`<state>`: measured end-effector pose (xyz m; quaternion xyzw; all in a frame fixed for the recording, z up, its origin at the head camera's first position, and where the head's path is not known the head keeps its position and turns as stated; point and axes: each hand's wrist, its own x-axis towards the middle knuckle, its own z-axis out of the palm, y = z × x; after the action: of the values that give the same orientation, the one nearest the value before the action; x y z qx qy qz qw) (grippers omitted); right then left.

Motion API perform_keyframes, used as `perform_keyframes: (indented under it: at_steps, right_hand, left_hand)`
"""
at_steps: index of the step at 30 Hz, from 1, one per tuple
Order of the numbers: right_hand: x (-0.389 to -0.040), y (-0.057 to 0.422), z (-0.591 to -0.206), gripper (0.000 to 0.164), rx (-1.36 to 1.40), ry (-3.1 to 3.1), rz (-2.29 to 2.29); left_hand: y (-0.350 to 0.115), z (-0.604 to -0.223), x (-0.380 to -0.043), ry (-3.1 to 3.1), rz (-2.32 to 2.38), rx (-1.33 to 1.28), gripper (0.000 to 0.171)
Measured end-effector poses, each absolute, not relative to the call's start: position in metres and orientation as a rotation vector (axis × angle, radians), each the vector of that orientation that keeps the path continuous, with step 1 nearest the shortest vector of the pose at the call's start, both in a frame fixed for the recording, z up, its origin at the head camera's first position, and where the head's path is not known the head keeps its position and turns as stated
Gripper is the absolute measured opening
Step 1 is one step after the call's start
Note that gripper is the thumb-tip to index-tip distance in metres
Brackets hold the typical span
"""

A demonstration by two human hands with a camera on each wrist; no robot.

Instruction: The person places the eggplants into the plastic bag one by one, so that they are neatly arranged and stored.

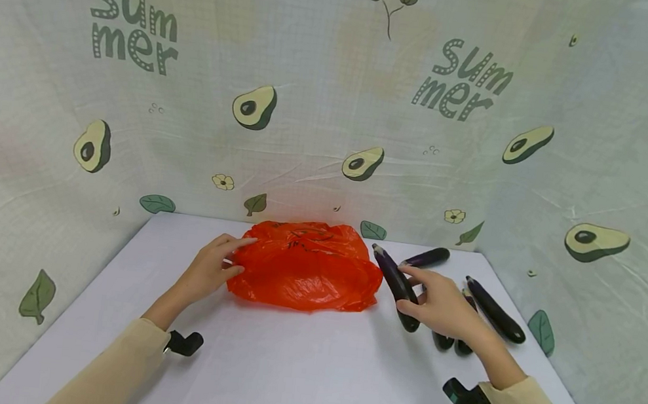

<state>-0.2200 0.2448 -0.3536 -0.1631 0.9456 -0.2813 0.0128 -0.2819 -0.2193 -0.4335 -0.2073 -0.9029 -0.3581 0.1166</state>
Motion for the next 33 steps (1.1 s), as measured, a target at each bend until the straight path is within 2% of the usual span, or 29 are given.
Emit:
perform_keyframes:
  at_steps: [33]
  right_hand:
    - [-0.233, 0.203, -0.383, 0.065, -0.557, 2.833, -0.967]
  left_hand:
    - [-0.218, -0.429, -0.283, -2.67, -1.074, -0.555, 0.067]
